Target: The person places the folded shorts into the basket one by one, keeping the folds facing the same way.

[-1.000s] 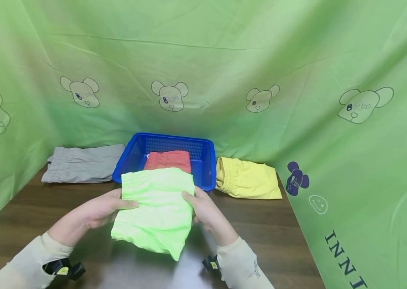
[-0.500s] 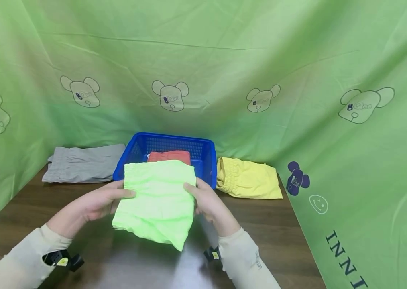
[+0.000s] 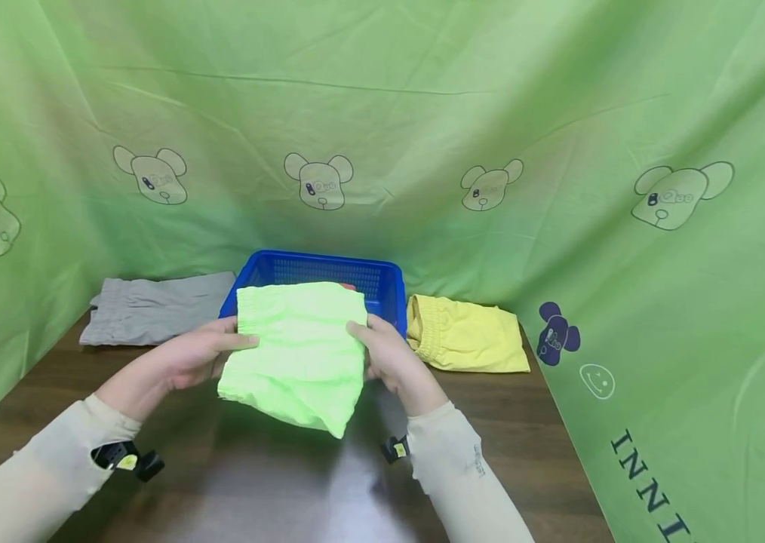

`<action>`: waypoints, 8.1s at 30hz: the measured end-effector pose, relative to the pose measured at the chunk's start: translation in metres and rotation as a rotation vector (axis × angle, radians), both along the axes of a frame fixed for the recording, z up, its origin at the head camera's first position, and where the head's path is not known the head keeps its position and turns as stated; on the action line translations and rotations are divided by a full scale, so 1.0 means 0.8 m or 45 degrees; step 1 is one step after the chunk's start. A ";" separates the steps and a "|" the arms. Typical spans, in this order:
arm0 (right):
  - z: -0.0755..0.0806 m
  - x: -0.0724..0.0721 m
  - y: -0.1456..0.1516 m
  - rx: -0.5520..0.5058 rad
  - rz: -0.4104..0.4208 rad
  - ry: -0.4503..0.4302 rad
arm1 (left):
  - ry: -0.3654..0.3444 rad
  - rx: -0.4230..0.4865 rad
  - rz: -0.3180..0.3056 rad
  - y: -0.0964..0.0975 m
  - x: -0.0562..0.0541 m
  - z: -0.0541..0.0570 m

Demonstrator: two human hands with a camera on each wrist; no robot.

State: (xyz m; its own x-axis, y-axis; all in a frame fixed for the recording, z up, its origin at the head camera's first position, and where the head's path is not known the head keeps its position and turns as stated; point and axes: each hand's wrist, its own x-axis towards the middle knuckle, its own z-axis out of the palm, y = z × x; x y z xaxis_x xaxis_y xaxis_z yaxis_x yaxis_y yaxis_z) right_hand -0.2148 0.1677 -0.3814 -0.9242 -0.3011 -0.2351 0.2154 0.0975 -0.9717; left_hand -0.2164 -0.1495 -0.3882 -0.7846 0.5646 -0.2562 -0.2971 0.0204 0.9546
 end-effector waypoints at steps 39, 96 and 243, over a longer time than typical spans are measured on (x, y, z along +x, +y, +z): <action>0.020 -0.069 -0.013 -0.075 0.001 0.009 | 0.001 -0.053 0.095 0.003 -0.083 0.032; -0.014 -0.156 -0.010 -0.080 -0.211 -0.196 | -0.189 -0.023 0.091 0.032 -0.170 -0.001; -0.028 -0.124 -0.057 1.492 0.044 0.196 | 0.276 -1.129 0.163 0.048 -0.170 -0.017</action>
